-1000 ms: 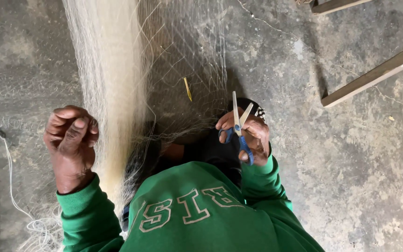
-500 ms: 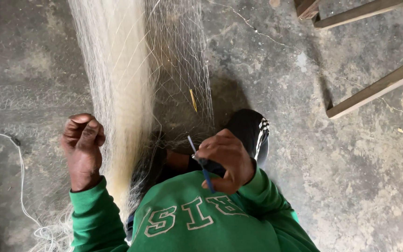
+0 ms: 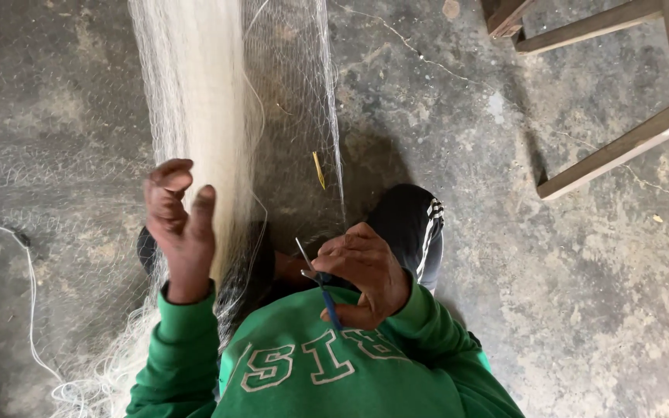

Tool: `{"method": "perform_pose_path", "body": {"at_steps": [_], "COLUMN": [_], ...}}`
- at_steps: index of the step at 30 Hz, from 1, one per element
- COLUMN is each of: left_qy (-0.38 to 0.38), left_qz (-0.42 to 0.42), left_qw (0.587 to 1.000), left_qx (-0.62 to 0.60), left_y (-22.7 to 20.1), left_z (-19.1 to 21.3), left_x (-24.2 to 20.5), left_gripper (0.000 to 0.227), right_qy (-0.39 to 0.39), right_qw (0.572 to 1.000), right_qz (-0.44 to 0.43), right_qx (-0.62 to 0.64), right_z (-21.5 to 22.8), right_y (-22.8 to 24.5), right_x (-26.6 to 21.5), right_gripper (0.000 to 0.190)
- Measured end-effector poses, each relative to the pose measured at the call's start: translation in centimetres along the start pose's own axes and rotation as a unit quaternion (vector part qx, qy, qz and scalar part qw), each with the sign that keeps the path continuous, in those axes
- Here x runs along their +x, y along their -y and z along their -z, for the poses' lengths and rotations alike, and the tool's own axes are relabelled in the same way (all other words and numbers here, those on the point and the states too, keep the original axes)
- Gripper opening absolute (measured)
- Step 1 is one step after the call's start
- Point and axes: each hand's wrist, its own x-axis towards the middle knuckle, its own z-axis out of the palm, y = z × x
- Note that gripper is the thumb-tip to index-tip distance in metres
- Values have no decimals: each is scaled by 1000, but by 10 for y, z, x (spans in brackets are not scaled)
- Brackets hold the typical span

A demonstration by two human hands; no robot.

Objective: The person repairs a fishing net by cutting damaged sections and re-threading the mesh with a netting tool.

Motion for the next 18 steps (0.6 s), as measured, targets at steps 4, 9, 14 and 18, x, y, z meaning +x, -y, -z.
{"method": "perform_pose_path", "body": {"at_steps": [4, 9, 14, 18], "left_qy": [21, 161, 166, 136], "left_qz": [-7, 211, 245, 250], "left_qw": [999, 946, 908, 919], "left_qx": [-40, -185, -298, -271], "left_y": [-28, -53, -30, -24], "left_z": [-33, -70, -95, -87], "left_x": [-4, 4, 13, 15], "left_gripper": [6, 27, 26, 24], "right_qy": [-8, -1, 3, 7], "right_qw": [1000, 1000, 1000, 1000], "right_qz": [4, 9, 4, 1], "right_qx": [-12, -10, -10, -15], "right_z": [2, 0, -1, 3], "right_y": [4, 8, 12, 12], "right_x": [2, 3, 3, 0], "right_gripper": [51, 49, 49, 49]}}
